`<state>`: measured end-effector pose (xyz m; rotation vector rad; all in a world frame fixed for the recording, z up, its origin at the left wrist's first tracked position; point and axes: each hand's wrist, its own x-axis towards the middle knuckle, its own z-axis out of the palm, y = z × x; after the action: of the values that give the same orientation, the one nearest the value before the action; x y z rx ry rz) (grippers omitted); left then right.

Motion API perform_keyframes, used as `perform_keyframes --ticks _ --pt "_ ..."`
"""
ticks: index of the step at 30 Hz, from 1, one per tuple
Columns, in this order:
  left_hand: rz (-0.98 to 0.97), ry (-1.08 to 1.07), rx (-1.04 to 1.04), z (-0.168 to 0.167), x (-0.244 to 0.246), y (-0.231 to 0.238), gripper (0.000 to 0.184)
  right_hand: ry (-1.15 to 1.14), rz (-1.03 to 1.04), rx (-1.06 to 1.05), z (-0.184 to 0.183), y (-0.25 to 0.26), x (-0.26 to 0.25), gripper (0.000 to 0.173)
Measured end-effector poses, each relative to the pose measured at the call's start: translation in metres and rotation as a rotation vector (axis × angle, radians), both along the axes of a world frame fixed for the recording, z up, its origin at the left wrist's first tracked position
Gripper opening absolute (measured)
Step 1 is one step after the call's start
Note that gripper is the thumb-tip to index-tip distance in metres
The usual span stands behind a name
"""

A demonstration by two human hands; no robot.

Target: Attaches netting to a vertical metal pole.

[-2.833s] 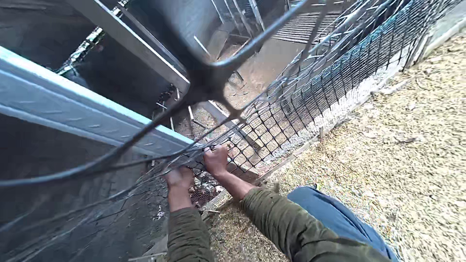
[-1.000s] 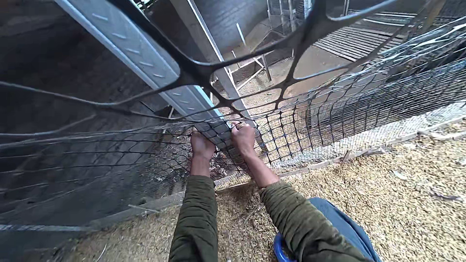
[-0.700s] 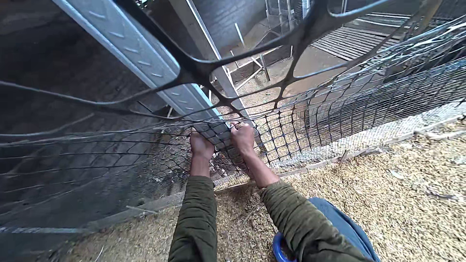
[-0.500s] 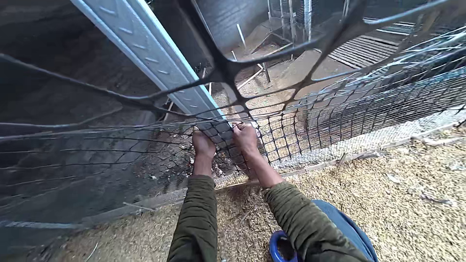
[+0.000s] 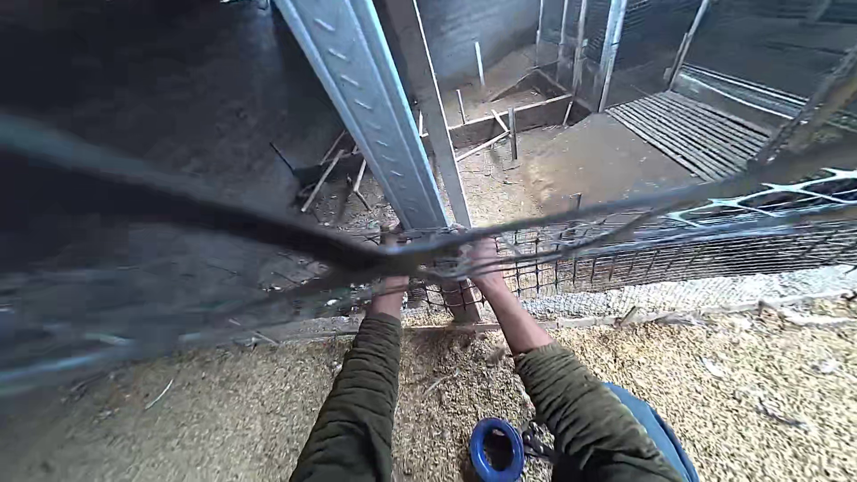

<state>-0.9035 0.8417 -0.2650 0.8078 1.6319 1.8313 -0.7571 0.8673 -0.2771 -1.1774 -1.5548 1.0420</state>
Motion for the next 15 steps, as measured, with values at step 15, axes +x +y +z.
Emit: perform_keyframes --ticks 15 --pt "-0.078 -0.047 0.071 -0.004 0.014 -0.024 0.044 0.015 0.068 0.016 -0.024 -0.010 0.005 0.035"
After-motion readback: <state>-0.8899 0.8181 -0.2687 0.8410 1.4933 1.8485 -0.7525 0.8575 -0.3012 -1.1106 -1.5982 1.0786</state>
